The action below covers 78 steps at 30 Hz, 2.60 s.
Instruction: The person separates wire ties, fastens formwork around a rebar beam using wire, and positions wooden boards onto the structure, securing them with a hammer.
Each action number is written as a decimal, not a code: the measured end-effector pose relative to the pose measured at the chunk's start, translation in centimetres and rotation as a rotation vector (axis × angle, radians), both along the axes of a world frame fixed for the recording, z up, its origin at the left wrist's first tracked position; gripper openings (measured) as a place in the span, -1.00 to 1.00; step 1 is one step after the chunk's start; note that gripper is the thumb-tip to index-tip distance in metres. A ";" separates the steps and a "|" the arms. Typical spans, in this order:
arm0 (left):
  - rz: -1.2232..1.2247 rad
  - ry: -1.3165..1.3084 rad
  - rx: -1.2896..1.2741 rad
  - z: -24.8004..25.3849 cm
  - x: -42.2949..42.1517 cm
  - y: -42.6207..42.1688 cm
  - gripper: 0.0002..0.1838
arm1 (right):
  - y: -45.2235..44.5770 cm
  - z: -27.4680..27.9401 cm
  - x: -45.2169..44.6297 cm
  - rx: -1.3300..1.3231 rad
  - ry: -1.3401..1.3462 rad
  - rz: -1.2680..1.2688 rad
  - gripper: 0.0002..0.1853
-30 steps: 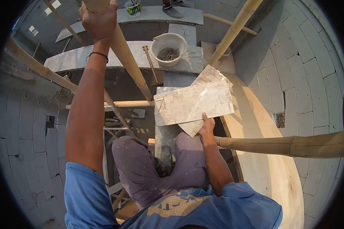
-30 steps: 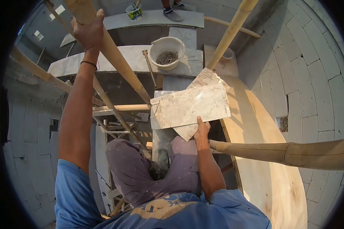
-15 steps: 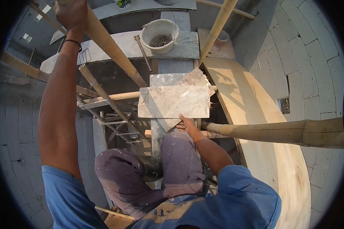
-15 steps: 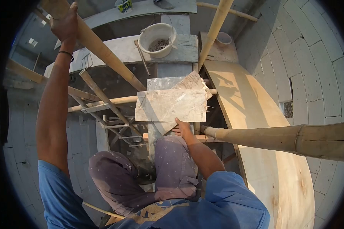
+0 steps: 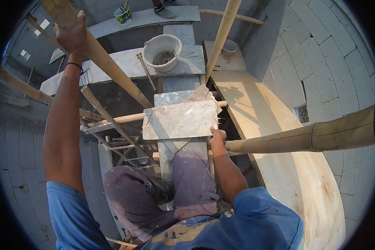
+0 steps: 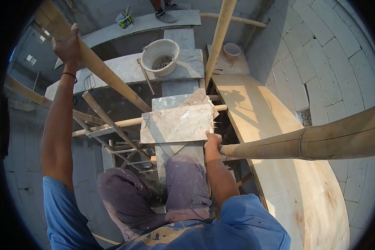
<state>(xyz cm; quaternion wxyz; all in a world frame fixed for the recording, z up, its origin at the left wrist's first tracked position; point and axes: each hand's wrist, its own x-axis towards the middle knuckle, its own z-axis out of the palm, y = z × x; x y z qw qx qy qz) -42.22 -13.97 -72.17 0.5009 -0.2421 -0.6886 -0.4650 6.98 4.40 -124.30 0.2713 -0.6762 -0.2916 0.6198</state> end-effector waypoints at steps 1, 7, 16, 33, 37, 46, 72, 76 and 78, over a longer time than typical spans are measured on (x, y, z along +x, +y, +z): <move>-0.003 0.008 0.020 0.0 0.3 -0.2 -0.42 | -0.6 3.4 -0.2 -0.003 -0.021 0.029 -0.71; 0.035 0.134 0.001 0.7 2.6 0.2 -0.57 | -3.2 15.1 -3.6 0.410 0.044 0.160 -0.65; -0.152 -0.061 0.109 0.9 3.2 -0.1 -0.32 | -2.3 39.7 -3.9 1.050 -0.061 0.397 -0.69; 0.047 -0.771 -0.204 5.7 6.8 -0.2 -0.01 | -10.2 76.4 4.4 0.840 -0.313 0.890 -0.69; 0.070 -1.015 -0.167 8.7 8.3 0.8 0.11 | -11.5 84.0 7.6 0.889 -0.293 0.853 -0.72; 0.227 -0.868 -1.506 10.6 14.5 0.4 -0.53 | -17.3 92.5 14.0 0.896 -0.229 0.546 -0.76; -1.508 -1.033 -0.680 34.6 38.6 0.2 -0.68 | -21.8 87.9 21.0 0.586 -0.099 0.230 -0.77; -1.366 -0.864 -0.907 38.4 36.7 1.3 -0.51 | -20.1 93.1 21.5 0.586 0.067 0.359 -0.77; -1.295 -0.845 -0.957 39.7 36.7 1.1 -0.49 | -20.1 93.2 21.3 0.496 0.083 0.428 -0.73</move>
